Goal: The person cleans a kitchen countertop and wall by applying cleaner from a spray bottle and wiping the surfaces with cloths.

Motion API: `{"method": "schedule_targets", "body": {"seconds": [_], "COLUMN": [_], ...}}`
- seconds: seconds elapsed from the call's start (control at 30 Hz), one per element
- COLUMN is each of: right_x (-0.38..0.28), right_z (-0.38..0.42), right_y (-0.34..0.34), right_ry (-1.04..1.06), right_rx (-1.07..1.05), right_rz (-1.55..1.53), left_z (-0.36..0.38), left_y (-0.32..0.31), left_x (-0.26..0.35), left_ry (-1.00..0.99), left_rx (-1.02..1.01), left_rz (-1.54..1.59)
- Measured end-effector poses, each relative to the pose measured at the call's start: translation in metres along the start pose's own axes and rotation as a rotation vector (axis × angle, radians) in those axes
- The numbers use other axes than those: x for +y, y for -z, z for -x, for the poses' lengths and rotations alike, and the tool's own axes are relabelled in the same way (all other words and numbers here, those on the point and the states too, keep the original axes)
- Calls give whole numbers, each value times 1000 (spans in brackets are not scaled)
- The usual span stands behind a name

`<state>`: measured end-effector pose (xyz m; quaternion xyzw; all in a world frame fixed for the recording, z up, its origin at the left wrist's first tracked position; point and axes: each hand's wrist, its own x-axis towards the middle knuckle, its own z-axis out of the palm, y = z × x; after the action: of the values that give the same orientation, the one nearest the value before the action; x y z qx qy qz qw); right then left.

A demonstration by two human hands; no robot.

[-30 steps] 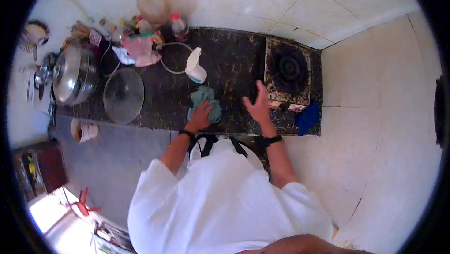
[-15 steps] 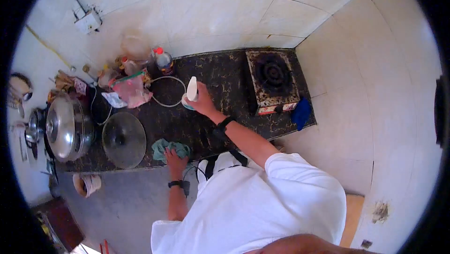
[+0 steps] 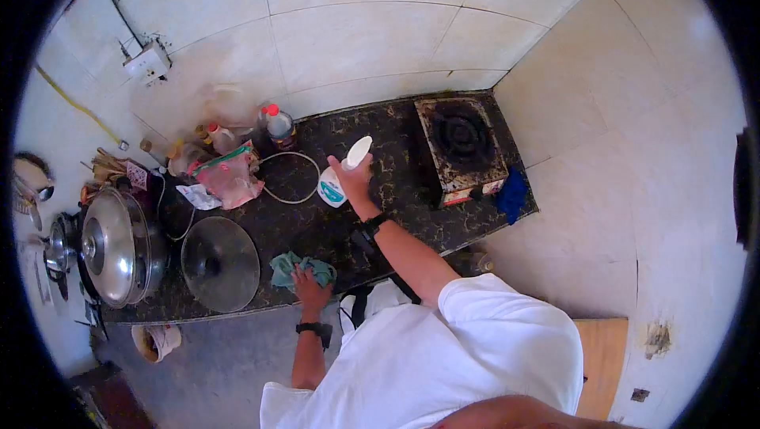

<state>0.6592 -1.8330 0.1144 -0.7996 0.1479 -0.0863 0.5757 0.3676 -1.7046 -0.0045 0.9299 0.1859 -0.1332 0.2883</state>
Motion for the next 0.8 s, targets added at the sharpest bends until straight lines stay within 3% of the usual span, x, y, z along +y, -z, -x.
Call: {"method": "schedule_targets", "body": {"seconds": [0.1, 0.27, 0.33, 0.37, 0.43, 0.47, 0.5, 0.57, 0.67, 0.73, 0.8], "right_x": [0, 42, 36, 34, 36, 41, 38, -10, -55, -109, -133], "right_z": [-1, -21, -27, -33, -49, -66, -85, -120, -208, -244, -296], "right_y": [7, 2, 15, 20, 28, 35, 45, 86, 152, 203, 237], "right_ry": [-63, 214, 147, 160, 85, 334, 351, 142, 473, 610, 673], "right_rx": [9, -40, -110, -108, -174, -118, -136, -182, 87, 171, 222], "right_rz": [-127, -237, 55, 43, -501, -440, -556, -795, -443, -345, -294], "left_z": [-1, -19, -24, -28, -46, -54, -58, -69, -84, -80, -79], "left_y": [7, -13, -10, -10, -18, -25, -31, -54, -89, -73, -76], "left_x": [15, 19, 38, 43, 46, 53, 65, 80, 112, 148, 161], "left_ry": [56, 24, 100, 95, -136, -137, -219, -307, -431, -404, -370], "left_rx": [-34, 58, -41, -24, -101, -95, -108, -138, -1, -139, -139], "left_rz": [-29, -60, -82, -83, -144, -149, -189, -233, -265, -243, -239]}}
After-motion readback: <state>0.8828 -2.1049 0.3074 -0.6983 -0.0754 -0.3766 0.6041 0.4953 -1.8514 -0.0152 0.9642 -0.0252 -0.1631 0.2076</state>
